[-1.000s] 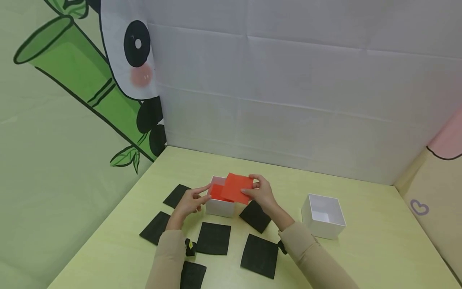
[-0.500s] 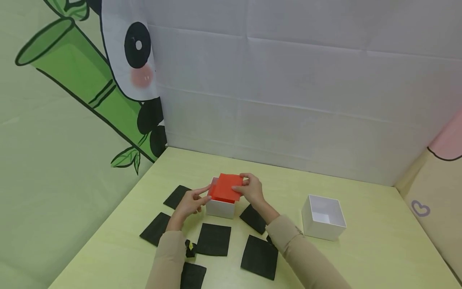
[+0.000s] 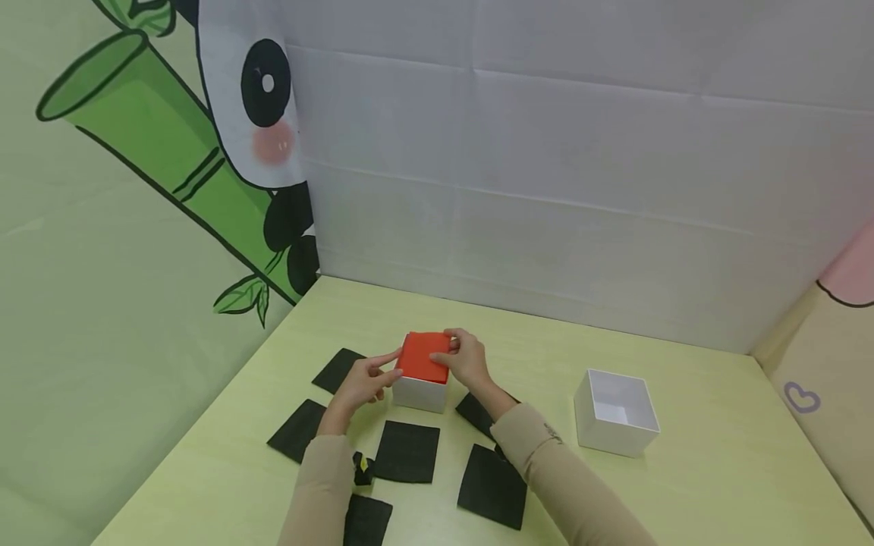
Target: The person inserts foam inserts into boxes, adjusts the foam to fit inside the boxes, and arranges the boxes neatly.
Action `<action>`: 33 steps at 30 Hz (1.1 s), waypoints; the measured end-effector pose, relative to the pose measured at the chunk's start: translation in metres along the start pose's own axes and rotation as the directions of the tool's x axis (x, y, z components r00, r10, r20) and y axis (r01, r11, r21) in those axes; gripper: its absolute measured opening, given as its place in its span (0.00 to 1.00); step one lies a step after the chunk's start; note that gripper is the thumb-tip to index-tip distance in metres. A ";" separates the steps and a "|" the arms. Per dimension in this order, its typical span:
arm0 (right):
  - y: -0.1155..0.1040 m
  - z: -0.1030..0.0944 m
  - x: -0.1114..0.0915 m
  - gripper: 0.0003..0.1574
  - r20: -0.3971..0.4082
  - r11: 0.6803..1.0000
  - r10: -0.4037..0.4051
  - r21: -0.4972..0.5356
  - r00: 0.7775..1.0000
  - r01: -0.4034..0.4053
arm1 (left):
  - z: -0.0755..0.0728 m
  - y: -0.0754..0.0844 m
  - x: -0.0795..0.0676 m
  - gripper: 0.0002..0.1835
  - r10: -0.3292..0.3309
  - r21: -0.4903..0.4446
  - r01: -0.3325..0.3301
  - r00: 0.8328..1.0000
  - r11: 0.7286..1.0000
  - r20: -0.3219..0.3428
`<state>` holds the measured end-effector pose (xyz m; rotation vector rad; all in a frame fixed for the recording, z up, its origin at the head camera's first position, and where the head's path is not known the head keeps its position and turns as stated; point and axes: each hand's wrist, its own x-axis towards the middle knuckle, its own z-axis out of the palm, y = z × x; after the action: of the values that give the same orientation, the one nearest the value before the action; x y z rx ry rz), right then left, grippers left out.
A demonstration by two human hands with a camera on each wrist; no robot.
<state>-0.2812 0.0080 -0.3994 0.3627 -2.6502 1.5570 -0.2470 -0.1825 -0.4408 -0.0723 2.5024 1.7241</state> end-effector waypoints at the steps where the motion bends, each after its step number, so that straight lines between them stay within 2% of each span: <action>1: 0.000 0.000 0.000 0.28 0.001 1.000 -0.008 -0.011 1.000 0.008 | 0.000 0.000 0.000 0.26 0.000 0.001 0.000 1.000 1.000 0.000; 13: 0.010 0.003 -0.001 0.30 0.040 0.992 -0.062 -0.110 0.997 0.066 | 0.001 -0.002 0.002 0.27 0.005 -0.002 -0.005 1.000 1.000 0.002; 19: 0.011 0.003 -0.003 0.27 0.073 0.987 -0.068 -0.139 0.995 0.078 | 0.000 -0.004 0.003 0.27 -0.003 -0.006 0.003 1.000 1.000 0.003; 23: 0.011 0.004 -0.005 0.25 0.077 0.974 -0.071 -0.209 0.995 0.086 | 0.000 -0.004 0.003 0.27 -0.009 -0.005 0.009 1.000 1.000 -0.004; 29: 0.013 0.007 -0.004 0.25 0.091 0.955 -0.010 -0.295 0.996 0.036 | 0.001 -0.004 0.003 0.27 -0.008 -0.003 0.008 1.000 1.000 -0.006; 33: 0.015 0.009 -0.004 0.23 0.113 0.951 0.028 -0.310 0.993 0.008 | 0.001 -0.003 0.002 0.27 -0.010 -0.011 0.010 1.000 1.000 -0.006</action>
<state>-0.2799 0.0082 -0.4176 0.4324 -2.9261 1.1224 -0.2487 -0.1823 -0.4440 -0.0907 2.4927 1.7362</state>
